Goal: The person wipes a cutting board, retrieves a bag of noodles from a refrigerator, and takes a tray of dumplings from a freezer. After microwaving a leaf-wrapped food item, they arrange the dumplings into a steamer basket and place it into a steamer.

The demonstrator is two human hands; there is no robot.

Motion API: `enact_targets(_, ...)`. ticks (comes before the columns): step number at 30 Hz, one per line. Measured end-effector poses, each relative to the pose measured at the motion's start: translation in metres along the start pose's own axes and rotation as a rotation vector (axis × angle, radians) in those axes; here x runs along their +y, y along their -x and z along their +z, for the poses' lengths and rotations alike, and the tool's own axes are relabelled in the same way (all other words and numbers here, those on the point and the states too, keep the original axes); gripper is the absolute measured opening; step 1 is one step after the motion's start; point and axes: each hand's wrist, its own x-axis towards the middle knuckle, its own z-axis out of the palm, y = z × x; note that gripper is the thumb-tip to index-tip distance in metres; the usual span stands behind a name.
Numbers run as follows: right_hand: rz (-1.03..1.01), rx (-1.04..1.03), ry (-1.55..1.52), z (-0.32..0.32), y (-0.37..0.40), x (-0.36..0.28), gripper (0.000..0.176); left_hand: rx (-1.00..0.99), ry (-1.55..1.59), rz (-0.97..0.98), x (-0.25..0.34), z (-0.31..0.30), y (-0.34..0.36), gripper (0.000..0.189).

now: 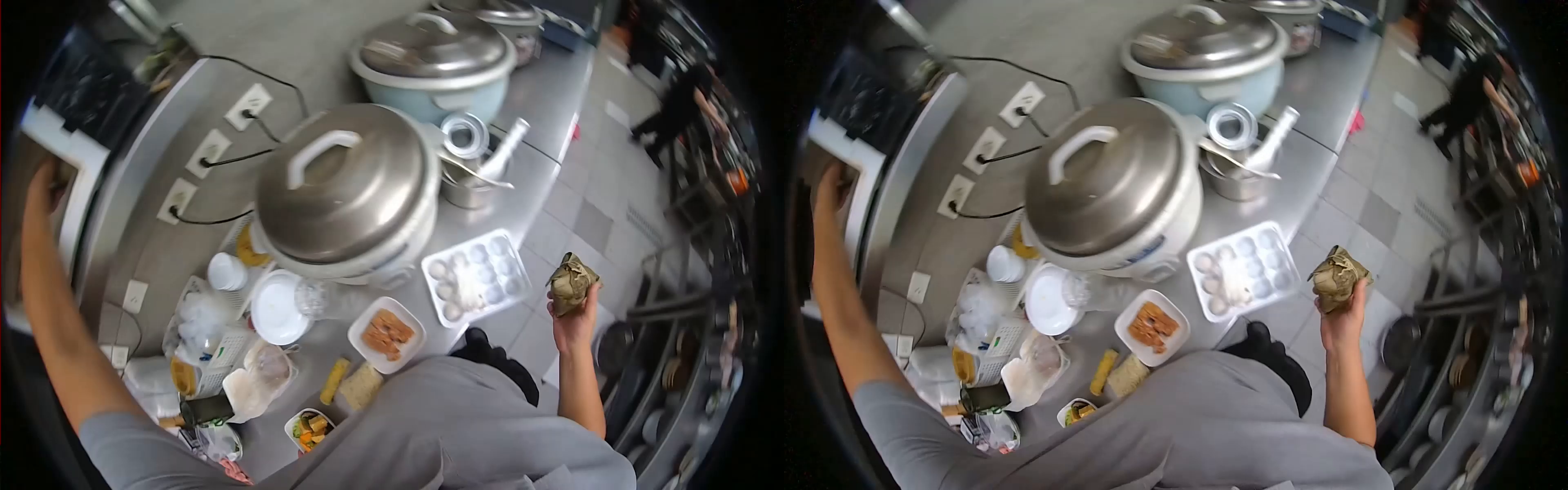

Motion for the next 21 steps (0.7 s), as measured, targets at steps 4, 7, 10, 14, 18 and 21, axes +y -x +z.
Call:
enact_targets(4,0.053,0.169,-0.056,-0.056,0.0,0.009,0.06,0.092,0.034,0.017,-0.001,0.006,0.033,0.09)
enact_targets(7,0.123,0.121,-0.055,-0.046,-0.015,0.017,0.061,0.126,0.09,-0.016,-0.014,0.001,0.094,0.084)
enact_targets(10,0.19,0.058,-0.024,-0.024,-0.035,0.027,0.061,0.15,0.145,-0.118,-0.029,0.0,0.158,0.078)
enact_targets(14,0.309,-0.244,0.048,0.012,-0.051,0.048,0.067,0.309,0.326,-0.15,-0.076,-0.009,0.255,0.071)
enact_targets(18,0.493,-0.59,0.084,0.064,-0.044,0.074,0.083,0.408,1.179,0.211,-0.055,0.007,0.403,0.063)
enact_targets(21,0.676,-0.786,0.217,0.084,-0.039,0.102,0.095,-0.037,1.975,0.366,-0.024,0.065,0.528,0.058)
